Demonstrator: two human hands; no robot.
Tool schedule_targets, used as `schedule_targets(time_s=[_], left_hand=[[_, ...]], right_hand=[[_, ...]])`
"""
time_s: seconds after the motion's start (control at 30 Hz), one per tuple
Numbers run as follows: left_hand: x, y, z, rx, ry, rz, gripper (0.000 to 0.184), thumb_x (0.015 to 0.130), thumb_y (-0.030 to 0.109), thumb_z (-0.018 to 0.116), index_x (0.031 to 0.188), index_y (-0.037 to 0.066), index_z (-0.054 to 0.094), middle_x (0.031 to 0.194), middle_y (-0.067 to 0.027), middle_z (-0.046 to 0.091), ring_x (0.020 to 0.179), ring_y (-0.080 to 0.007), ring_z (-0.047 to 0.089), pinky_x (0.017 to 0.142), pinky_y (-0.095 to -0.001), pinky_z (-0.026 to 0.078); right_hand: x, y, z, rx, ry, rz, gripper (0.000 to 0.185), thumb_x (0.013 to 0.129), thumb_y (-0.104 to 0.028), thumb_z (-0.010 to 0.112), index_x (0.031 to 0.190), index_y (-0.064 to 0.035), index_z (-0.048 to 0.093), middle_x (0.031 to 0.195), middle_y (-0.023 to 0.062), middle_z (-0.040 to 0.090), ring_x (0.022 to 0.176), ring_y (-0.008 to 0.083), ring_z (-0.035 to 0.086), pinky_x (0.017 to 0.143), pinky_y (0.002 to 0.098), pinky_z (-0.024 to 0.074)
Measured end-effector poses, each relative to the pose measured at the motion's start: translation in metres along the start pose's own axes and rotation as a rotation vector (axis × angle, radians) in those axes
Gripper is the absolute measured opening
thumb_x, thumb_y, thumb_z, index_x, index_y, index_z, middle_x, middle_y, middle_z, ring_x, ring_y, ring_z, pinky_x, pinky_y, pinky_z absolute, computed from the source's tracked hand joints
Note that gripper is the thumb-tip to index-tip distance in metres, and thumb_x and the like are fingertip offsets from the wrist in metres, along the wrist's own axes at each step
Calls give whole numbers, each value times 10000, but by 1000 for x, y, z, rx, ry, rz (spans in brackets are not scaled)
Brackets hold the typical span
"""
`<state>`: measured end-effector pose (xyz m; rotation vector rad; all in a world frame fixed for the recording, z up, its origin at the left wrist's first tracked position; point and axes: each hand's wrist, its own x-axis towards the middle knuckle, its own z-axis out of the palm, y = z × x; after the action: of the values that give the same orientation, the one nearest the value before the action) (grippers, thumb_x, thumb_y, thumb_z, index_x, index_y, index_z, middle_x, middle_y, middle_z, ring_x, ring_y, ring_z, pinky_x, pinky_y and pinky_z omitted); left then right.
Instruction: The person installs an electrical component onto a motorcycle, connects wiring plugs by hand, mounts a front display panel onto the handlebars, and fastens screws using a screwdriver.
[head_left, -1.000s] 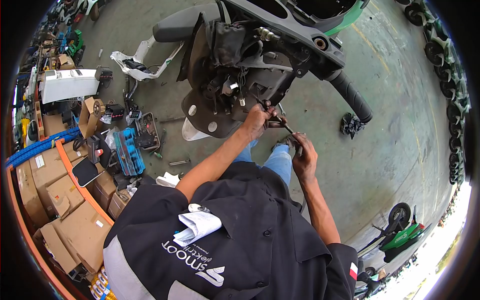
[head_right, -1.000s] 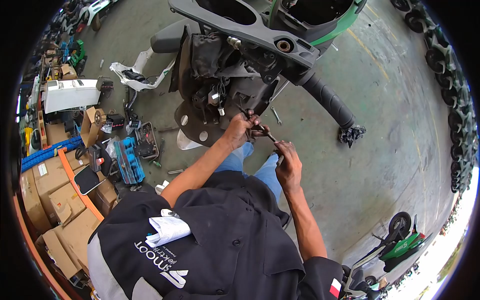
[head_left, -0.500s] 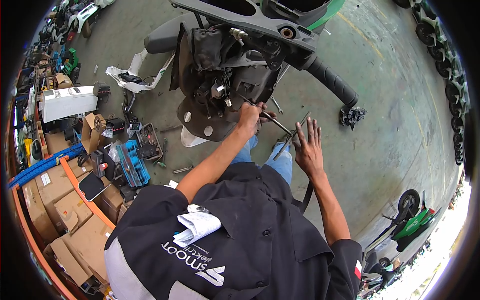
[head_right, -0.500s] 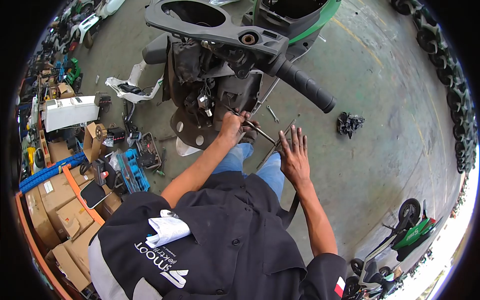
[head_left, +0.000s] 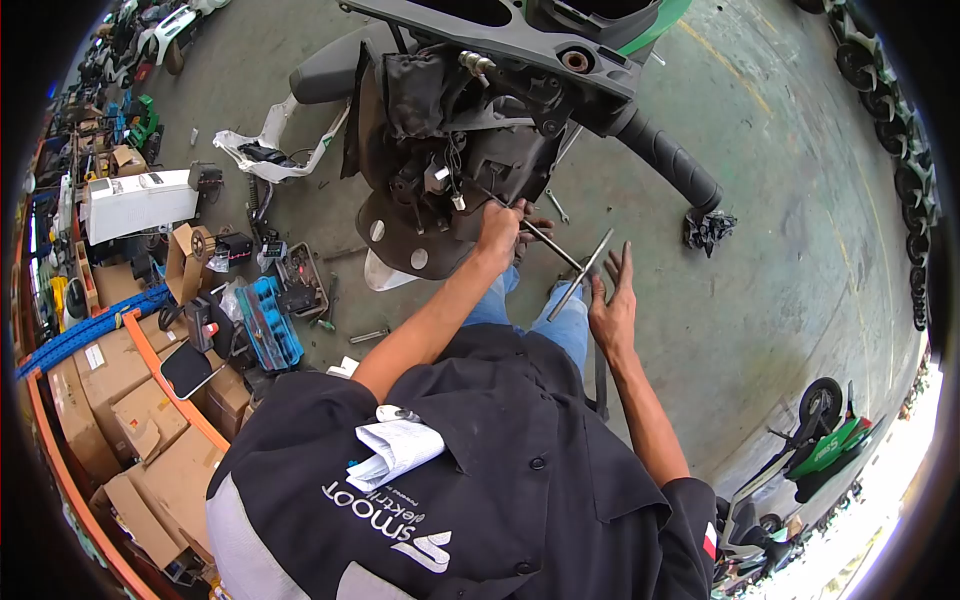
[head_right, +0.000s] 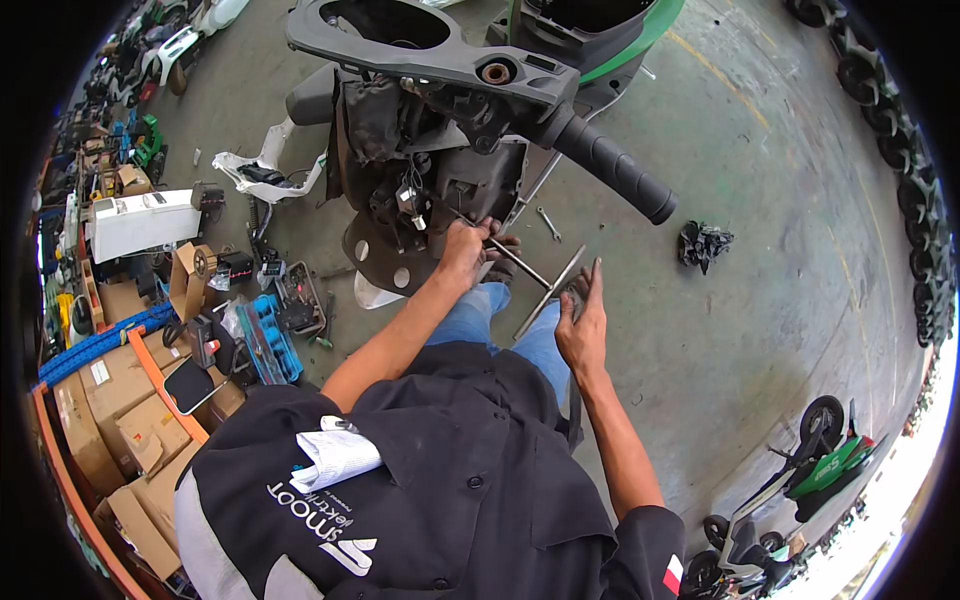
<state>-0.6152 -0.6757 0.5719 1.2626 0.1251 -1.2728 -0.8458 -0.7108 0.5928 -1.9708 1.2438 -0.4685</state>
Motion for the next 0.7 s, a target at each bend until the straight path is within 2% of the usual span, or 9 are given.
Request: schedule_targets(time_s=[0.07, 0.17, 0.27, 0.37, 0.4, 0.43, 0.5, 0.53, 0.7], left_hand=[[0, 3, 2, 10, 19, -1, 68, 977, -6, 414, 942, -9, 473, 909, -105, 564, 853, -384, 717, 669, -495, 649], [0, 1, 0, -34, -8, -12, 91, 1004, 22, 426, 939, -19, 475, 912, -105, 563, 861, -383, 718, 655, -472, 643], [2, 1, -1, -99, -77, 24, 135, 1029, 72, 454, 937, -23, 482, 920, -102, 568, 866, -383, 720, 640, -444, 631], [4, 3, -2, 15, -91, 46, 177, 1042, 109, 462, 937, -31, 491, 927, -105, 574, 872, -382, 721, 637, -425, 622], [6, 5, 0, 41, -85, 11, 187, 1044, 118, 462, 941, -35, 492, 929, -104, 574, 873, -378, 722, 641, -428, 624], [9, 8, 2, 66, -79, -19, 197, 1046, 126, 462, 944, -39, 493, 930, -103, 574, 875, -374, 722, 644, -430, 625], [0, 9, 4, 76, -54, 9, 179, 1037, 139, 474, 919, 28, 551, 838, -86, 624, 794, -293, 735, 635, -379, 551], [-2, 9, 6, 16, -50, 17, 179, 1038, 137, 469, 920, 29, 549, 844, -83, 623, 796, -296, 735, 622, -368, 545], [2, 10, 3, -27, -70, 40, 181, 1037, 112, 450, 907, 8, 522, 840, -71, 584, 792, -320, 735, 618, -399, 622]], right_hand=[[1, -4, -20, -378, -156, -394, 427, 1040, -275, 510, 1292, 70, 526, 970, 209, 718, 917, 303, 710, 871, 399, 550], [13, 3, 0, -301, -159, -403, 382, 1039, -268, 511, 1210, 65, 585, 928, 225, 713, 887, 305, 714, 830, 400, 561], [15, -14, 24, 652, -180, 445, 458, 1056, -347, 476, 1092, 85, 624, 772, 207, 698, 712, 311, 709, 679, 392, 572], [45, -31, -7, 1055, -378, 830, 565, 1069, -416, 411, 1111, 110, 611, 730, 175, 687, 653, 300, 703, 661, 367, 562], [51, -34, -21, 1056, -494, 862, 464, 1043, -343, 505, 1188, 89, 595, 987, 259, 692, 912, 364, 709, 838, 411, 555], [50, -38, -23, 1056, -490, 857, 464, 1043, -343, 505, 1188, 89, 595, 987, 259, 692, 912, 364, 709, 838, 411, 555], [36, -47, -24, 56, 144, -119, 427, 961, -253, 638, 1268, 37, 575, 1327, 298, 550, 1260, 411, 549, 1065, 464, 439], [38, -28, -38, -360, -18, -397, 482, 881, -184, 711, 1308, -11, 569, 1510, 274, 371, 1434, 412, 334, 1176, 483, 295], [43, -1, -7, -411, -116, -647, 445, 936, -280, 664, 1287, -20, 576, 1305, 251, 585, 1286, 391, 536, 1099, 480, 408]])
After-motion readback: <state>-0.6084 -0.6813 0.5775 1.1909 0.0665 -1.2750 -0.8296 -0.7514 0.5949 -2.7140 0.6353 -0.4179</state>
